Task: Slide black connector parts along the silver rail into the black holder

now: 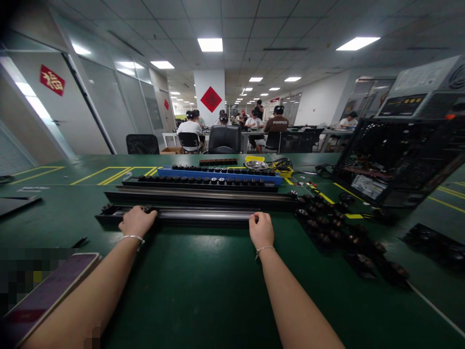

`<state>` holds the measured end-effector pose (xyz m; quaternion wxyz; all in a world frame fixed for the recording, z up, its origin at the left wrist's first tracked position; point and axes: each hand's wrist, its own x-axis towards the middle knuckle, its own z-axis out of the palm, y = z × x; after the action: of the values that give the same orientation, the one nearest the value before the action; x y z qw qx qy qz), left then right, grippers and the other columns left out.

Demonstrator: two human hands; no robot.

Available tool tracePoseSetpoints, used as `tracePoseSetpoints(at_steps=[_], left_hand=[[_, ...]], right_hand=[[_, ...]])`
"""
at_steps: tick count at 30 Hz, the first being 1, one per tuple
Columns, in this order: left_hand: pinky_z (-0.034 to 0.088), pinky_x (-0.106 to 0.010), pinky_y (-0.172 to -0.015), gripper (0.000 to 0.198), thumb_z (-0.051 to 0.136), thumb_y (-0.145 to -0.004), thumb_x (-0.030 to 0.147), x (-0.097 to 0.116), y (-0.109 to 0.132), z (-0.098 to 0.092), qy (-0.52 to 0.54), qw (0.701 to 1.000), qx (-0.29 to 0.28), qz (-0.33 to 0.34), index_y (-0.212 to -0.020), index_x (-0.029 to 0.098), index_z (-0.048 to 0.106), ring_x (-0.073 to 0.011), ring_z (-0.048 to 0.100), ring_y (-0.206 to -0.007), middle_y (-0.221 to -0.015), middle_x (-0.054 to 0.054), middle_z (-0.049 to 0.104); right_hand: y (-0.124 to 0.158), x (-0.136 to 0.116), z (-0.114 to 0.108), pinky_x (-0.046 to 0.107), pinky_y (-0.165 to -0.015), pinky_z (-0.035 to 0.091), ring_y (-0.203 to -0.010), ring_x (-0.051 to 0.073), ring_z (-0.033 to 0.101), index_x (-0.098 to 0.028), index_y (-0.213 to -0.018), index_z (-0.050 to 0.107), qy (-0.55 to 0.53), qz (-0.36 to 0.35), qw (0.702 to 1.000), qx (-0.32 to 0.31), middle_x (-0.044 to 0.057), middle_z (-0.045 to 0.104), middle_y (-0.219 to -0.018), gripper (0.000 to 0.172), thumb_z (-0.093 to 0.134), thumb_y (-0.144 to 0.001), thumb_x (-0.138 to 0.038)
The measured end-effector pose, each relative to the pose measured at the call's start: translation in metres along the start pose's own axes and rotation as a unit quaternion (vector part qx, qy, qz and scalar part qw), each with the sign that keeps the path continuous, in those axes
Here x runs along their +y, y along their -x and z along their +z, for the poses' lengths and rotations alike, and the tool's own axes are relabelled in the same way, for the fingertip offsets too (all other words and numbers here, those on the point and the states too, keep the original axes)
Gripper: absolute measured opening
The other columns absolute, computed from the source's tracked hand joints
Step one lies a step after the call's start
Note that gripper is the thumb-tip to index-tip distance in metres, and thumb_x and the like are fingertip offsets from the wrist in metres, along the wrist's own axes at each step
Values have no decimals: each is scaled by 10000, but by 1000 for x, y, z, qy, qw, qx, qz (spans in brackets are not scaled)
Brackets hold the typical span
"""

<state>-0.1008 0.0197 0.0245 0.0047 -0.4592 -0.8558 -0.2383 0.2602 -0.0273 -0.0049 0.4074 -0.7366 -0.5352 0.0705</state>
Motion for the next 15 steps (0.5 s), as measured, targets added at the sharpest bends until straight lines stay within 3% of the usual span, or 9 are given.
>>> tracePoseSetpoints(at_steps=[4,15], left_hand=[[357,-495,-884,499,448,-691,488,1,7,0,18,1000,23,2,-1054,159,542,-346,476,-1091,-1108,-169,585],[351,-498,-894,496,472,-698,486,-1,6,-2,28,1000,8,5,-1072,167,536,-346,462,-1112,-1119,-162,578]], right_hand=[[-1,-1,3,288,-722,402,-838,176,533,-175,-833,589,-4,-1,1000,-6,80,556,-955,295,368,-805,-369],[1,0,3,296,-741,400,-843,180,527,-189,-816,591,-4,-16,1000,0,75,554,-929,294,363,-808,-373]])
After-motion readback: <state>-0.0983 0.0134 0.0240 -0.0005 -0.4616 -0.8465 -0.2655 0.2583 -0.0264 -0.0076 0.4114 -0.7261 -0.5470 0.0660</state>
